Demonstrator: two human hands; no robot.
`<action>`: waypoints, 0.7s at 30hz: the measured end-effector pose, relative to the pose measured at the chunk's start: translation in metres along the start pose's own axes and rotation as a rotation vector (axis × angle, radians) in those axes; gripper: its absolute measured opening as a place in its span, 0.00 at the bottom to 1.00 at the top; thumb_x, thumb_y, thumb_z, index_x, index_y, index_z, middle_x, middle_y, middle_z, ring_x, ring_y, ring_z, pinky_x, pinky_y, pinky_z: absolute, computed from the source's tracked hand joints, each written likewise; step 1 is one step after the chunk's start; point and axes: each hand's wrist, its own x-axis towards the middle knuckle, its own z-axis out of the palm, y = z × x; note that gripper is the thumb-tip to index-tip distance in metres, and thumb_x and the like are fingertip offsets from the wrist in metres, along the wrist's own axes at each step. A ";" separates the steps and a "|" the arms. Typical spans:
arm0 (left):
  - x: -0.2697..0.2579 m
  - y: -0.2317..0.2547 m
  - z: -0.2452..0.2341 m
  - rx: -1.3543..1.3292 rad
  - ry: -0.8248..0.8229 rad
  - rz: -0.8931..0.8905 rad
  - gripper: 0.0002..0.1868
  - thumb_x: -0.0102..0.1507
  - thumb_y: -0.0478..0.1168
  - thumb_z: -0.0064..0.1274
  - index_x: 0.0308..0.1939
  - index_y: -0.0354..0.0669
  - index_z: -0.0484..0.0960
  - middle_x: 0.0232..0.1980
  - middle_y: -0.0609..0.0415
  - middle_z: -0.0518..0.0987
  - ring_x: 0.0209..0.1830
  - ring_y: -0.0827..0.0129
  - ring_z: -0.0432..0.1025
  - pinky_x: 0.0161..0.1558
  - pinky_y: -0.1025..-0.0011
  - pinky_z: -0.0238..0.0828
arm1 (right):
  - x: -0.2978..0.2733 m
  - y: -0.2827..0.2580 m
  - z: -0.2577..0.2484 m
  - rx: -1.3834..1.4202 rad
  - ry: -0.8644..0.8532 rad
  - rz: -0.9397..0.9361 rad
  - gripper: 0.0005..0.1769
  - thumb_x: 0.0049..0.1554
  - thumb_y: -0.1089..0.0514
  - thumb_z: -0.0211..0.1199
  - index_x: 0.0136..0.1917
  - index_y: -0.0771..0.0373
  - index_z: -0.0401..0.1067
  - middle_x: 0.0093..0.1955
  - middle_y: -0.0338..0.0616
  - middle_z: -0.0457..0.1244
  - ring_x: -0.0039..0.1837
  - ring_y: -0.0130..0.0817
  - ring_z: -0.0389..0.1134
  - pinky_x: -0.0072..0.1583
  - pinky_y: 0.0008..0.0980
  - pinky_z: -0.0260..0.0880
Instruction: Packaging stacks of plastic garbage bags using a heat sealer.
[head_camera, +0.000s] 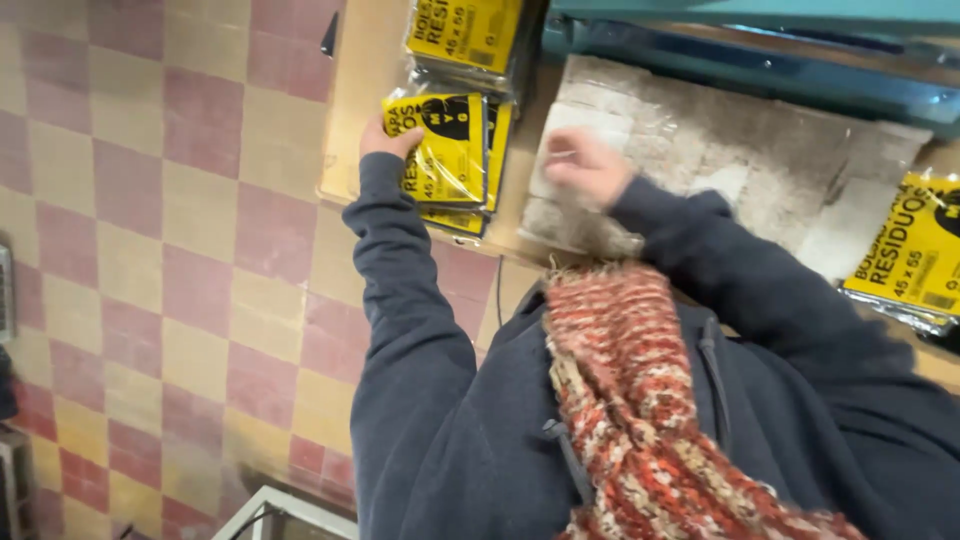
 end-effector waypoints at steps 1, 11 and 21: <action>0.006 -0.011 0.002 -0.011 0.009 0.006 0.31 0.50 0.44 0.73 0.52 0.34 0.80 0.45 0.48 0.86 0.43 0.63 0.81 0.47 0.66 0.79 | 0.028 0.021 0.013 -0.013 -0.006 -0.005 0.29 0.58 0.56 0.65 0.69 0.64 0.61 0.63 0.46 0.62 0.63 0.33 0.67 0.60 0.36 0.72; 0.002 -0.047 0.020 -0.266 -0.107 0.081 0.22 0.54 0.33 0.66 0.52 0.34 0.80 0.44 0.49 0.85 0.41 0.68 0.79 0.46 0.69 0.78 | 0.146 0.086 0.054 -0.740 0.658 0.110 0.26 0.52 0.58 0.69 0.60 0.69 0.64 0.55 0.63 0.65 0.56 0.58 0.67 0.59 0.46 0.68; -0.044 -0.005 0.004 -0.865 -0.031 0.258 0.12 0.68 0.29 0.54 0.56 0.36 0.77 0.48 0.58 0.81 0.46 0.77 0.73 0.51 0.75 0.72 | 0.031 -0.073 0.118 -0.595 0.467 -0.366 0.08 0.62 0.65 0.63 0.53 0.67 0.68 0.45 0.50 0.62 0.47 0.36 0.64 0.51 0.34 0.67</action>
